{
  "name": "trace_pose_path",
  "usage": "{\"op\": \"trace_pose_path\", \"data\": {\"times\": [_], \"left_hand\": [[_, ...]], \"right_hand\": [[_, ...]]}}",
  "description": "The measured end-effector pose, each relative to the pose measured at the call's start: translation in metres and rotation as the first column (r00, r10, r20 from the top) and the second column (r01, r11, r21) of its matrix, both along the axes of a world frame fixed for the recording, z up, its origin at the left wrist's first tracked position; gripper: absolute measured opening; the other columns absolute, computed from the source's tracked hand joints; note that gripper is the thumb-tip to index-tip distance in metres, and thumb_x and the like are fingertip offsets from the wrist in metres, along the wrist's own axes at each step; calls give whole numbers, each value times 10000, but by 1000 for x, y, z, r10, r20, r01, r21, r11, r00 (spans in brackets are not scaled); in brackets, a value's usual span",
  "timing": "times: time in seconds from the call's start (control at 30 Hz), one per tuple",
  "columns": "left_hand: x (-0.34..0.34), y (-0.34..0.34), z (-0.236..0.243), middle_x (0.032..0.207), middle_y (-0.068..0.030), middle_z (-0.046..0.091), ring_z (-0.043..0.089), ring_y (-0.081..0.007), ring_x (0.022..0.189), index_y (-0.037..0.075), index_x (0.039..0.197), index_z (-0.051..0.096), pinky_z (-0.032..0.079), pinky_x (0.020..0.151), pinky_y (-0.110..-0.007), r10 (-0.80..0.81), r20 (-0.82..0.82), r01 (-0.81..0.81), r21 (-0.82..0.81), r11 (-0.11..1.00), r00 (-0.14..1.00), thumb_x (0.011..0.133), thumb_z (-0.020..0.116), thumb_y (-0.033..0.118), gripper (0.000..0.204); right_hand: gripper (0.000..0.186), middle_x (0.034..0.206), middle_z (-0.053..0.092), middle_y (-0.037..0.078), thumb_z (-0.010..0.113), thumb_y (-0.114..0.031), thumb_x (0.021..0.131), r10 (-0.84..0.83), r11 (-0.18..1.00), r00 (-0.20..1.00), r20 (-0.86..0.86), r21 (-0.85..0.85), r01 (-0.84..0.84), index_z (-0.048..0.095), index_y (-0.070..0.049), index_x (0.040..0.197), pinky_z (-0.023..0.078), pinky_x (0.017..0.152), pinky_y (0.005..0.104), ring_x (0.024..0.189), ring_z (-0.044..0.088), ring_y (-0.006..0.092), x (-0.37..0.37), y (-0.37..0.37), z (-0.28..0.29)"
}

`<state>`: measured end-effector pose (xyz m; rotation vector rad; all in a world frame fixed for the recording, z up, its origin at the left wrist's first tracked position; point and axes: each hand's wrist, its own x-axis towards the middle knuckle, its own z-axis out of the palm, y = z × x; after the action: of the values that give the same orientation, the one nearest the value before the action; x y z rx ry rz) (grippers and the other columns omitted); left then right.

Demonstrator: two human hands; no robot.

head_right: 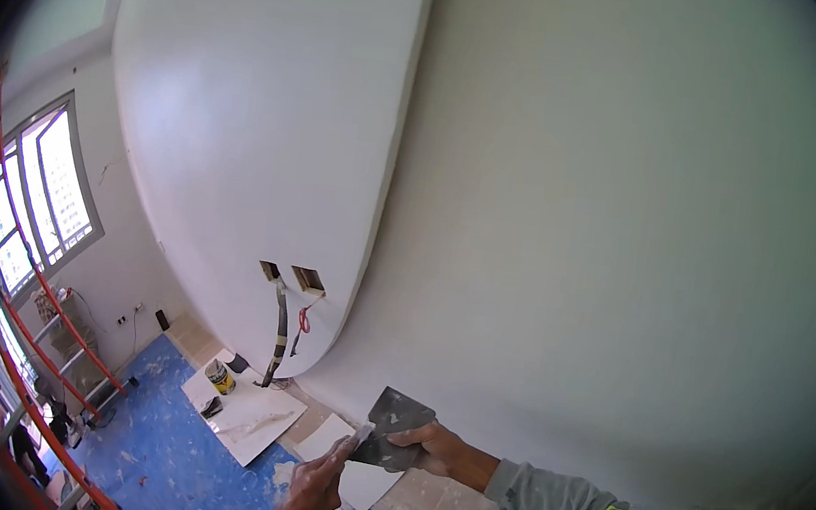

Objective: The person scoops plaster from a hawk and applies it to a wall using a trowel, smoothing the surface along a curved edge. The person repeatedly transfers plaster between tools and spreads it evenly on the wall.

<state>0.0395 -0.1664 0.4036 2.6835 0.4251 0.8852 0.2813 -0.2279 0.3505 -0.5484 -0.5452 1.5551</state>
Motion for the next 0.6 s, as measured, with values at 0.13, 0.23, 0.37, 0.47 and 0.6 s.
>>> {"op": "trace_pose_path", "data": {"times": [0.13, 0.23, 0.37, 0.47, 0.6], "left_hand": [[-3, -4, 16, 1040, -218, 683, 678, -396, 893, 48, 1371, 524, 549, 746, -459, 98, -202, -96, 18, 995, 974, 805, 596, -33, 576], [-7, 25, -13, 889, -213, 709, 694, -354, 775, -8, 1250, 591, 549, 649, -403, 59, -234, -118, -246, 962, 971, 839, 564, 41, 414], [1, 83, -124, 921, -132, 692, 682, -248, 855, -37, 1243, 550, 537, 739, -377, 206, 422, 287, -833, 472, 883, 858, 583, 77, 403], [36, 24, -70, 1081, -133, 655, 649, -234, 1016, -54, 1245, 533, 517, 882, -371, 384, 630, 672, -740, 32, 675, 894, 574, 64, 373], [22, 7, -50, 1237, -156, 604, 584, -249, 1172, -55, 1312, 484, 443, 1049, -374, 347, 663, 669, -733, 122, 663, 909, 578, 85, 437]], "right_hand": [[396, 1191, 643, 154, 670, 13, 885, 22, 999, 997, -77, 50, -18, 548, 7, 1262, 574, 943, 427, 1033, 677, 294, -3, -1, -8], [370, 1209, 647, 122, 675, -10, 896, -185, 976, 957, 222, 155, 153, 578, -11, 1252, 565, 900, 369, 1029, 674, 258, -3, -2, -6], [433, 1244, 628, 131, 722, -26, 863, -576, 809, 296, 762, 582, 75, 595, -20, 1276, 528, 895, 351, 1088, 642, 263, -1, -19, 36], [570, 1211, 604, 190, 722, 10, 811, -813, 542, 168, 557, 830, -130, 556, -44, 1354, 526, 893, 385, 1092, 620, 348, -4, -16, 39], [663, 1228, 571, 217, 707, 4, 773, -684, 727, -259, 682, 664, -175, 487, -25, 1398, 550, 902, 430, 1109, 599, 404, -16, -11, 13]]}}
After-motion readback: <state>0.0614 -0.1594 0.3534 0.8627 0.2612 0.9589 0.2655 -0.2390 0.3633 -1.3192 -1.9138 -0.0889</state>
